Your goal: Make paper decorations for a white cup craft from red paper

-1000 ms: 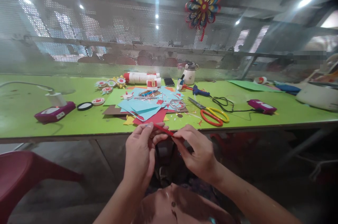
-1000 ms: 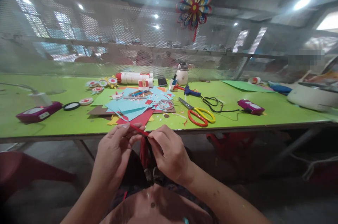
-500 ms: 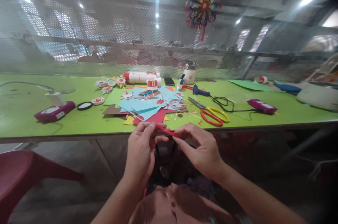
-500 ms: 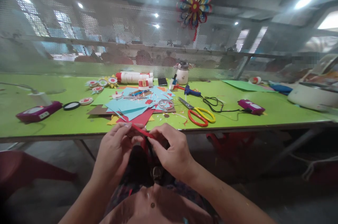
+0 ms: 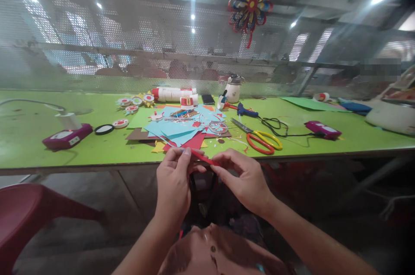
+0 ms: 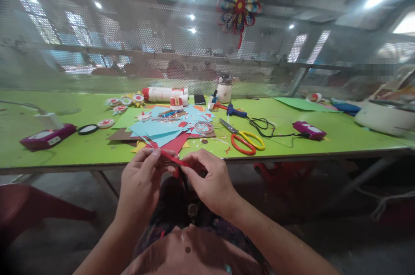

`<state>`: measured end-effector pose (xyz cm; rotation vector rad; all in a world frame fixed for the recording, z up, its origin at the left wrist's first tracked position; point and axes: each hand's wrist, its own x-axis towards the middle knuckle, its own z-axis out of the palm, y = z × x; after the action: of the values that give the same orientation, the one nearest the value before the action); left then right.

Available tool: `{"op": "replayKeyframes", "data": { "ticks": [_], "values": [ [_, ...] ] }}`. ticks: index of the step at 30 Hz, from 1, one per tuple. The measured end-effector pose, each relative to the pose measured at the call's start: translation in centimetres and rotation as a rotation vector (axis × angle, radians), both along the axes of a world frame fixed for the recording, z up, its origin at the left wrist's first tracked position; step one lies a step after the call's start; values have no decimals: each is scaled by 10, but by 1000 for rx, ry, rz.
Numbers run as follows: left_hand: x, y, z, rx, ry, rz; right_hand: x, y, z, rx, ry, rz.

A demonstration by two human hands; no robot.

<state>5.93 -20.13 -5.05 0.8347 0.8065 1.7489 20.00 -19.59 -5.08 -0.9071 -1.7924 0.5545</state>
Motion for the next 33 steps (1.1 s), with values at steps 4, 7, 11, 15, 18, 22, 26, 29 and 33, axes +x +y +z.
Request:
{"op": "replayKeyframes", "data": {
  "ticks": [4, 7, 11, 15, 18, 22, 26, 29, 33],
  "values": [
    [1, 1, -1, 13, 6, 2, 1, 3, -1, 91, -6, -23],
    [1, 4, -1, 2, -27, 1, 1, 4, -1, 179, -18, -38],
    [-1, 5, -1, -45, -93, -68, 1, 4, -1, 145, 15, -23],
    [-3, 4, -4, -85, -164, -170, 2, 2, 3, 146, 31, -8],
    [-9, 4, -9, -117, -149, -227, 7, 3, 10, 136, 26, 57],
    [-28, 5, -2, -62, 74, -52, 17, 12, 27, -237, 10, 215],
    [-41, 8, 22, 13, 550, 3, 25, 25, 50, -470, -138, 341],
    [-37, 10, 31, 63, 856, -246, 26, 33, 66, -513, -253, 422],
    [-25, 13, 24, 69, 843, -538, 25, 39, 80, -541, -349, 493]
  ]
}}
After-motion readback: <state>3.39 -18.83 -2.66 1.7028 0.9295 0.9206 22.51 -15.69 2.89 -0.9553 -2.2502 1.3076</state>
